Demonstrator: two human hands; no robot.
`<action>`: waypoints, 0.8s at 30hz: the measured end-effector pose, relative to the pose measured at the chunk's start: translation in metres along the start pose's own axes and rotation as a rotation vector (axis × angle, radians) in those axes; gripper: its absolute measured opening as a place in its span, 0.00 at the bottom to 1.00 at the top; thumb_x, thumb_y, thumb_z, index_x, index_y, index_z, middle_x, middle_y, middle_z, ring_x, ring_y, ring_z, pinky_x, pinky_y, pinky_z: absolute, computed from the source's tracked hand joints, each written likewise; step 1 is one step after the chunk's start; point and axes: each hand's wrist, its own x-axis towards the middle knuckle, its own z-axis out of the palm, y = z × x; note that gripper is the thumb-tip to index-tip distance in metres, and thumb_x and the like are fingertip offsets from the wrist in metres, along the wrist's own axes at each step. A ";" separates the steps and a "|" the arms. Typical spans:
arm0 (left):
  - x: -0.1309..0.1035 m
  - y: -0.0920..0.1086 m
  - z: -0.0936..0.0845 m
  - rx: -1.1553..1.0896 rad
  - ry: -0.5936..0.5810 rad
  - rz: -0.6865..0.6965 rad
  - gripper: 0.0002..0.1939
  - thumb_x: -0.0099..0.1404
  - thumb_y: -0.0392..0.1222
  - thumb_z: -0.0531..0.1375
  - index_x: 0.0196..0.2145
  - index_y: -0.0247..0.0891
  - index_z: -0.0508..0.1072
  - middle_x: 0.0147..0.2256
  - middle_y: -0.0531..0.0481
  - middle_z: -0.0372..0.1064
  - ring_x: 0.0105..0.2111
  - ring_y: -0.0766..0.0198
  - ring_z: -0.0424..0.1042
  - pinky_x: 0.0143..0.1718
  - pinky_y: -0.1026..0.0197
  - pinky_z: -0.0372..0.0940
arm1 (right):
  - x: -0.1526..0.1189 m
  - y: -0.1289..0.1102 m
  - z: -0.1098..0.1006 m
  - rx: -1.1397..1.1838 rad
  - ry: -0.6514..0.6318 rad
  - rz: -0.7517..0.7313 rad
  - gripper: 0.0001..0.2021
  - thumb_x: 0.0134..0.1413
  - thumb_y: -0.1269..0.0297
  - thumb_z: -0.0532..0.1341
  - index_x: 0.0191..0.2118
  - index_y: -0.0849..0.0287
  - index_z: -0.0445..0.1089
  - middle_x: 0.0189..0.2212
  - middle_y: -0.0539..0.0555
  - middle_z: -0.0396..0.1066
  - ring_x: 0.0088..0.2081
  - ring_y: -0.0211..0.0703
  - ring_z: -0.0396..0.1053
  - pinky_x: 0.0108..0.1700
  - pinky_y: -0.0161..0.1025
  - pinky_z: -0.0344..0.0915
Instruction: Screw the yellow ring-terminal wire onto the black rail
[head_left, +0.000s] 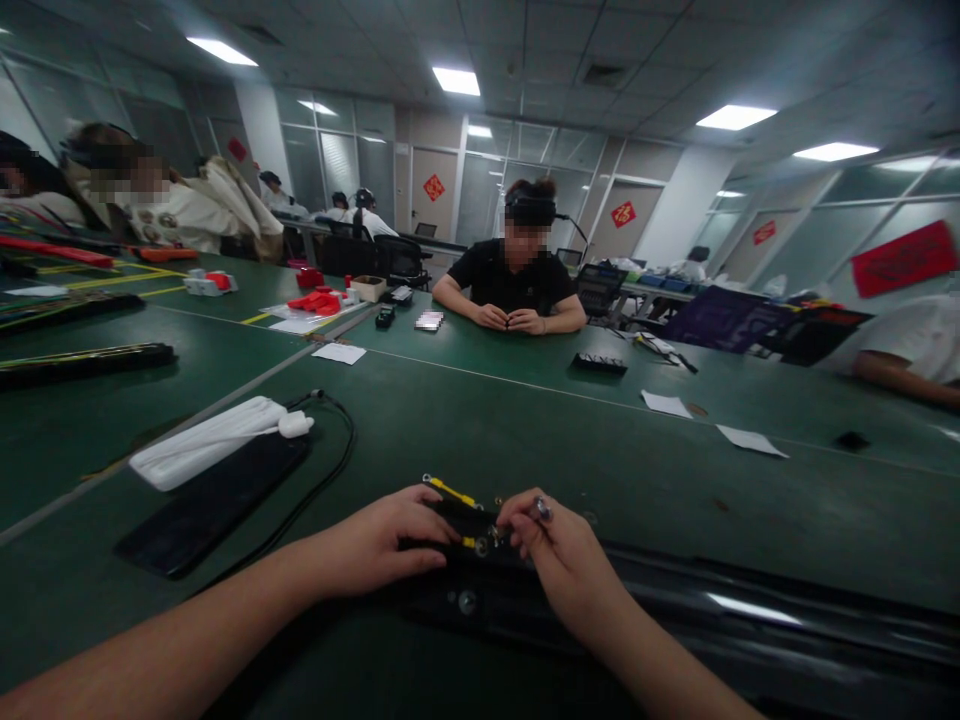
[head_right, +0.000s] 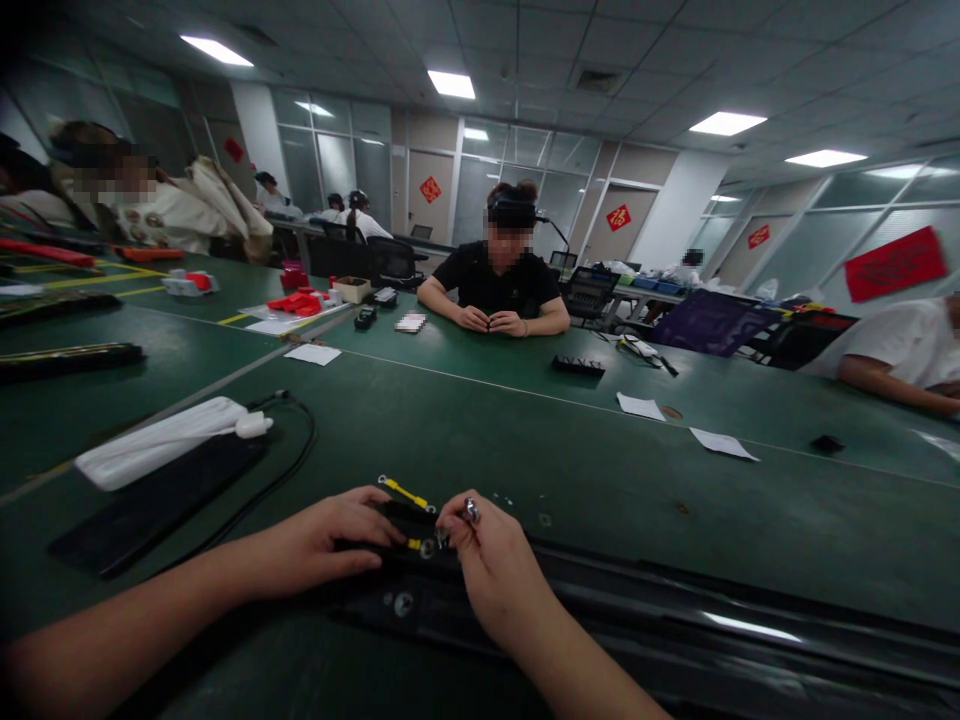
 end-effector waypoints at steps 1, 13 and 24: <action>0.000 0.000 0.000 -0.002 -0.003 -0.001 0.09 0.68 0.39 0.59 0.45 0.42 0.75 0.46 0.50 0.74 0.56 0.56 0.61 0.60 0.51 0.53 | 0.000 0.000 0.000 0.007 -0.002 0.000 0.11 0.67 0.64 0.49 0.37 0.57 0.66 0.28 0.51 0.67 0.30 0.40 0.66 0.34 0.38 0.64; 0.001 -0.001 -0.001 -0.019 0.007 0.018 0.08 0.68 0.39 0.59 0.43 0.41 0.76 0.45 0.49 0.75 0.53 0.55 0.64 0.59 0.49 0.54 | -0.001 0.001 -0.001 0.032 -0.007 -0.003 0.11 0.67 0.65 0.48 0.38 0.58 0.66 0.31 0.53 0.69 0.30 0.40 0.67 0.33 0.38 0.64; 0.001 0.000 0.000 -0.008 0.000 0.003 0.08 0.68 0.39 0.59 0.43 0.41 0.76 0.45 0.50 0.75 0.53 0.56 0.64 0.60 0.50 0.52 | -0.001 0.005 0.001 0.032 0.002 -0.028 0.12 0.68 0.63 0.47 0.38 0.58 0.66 0.31 0.52 0.68 0.30 0.40 0.67 0.34 0.38 0.64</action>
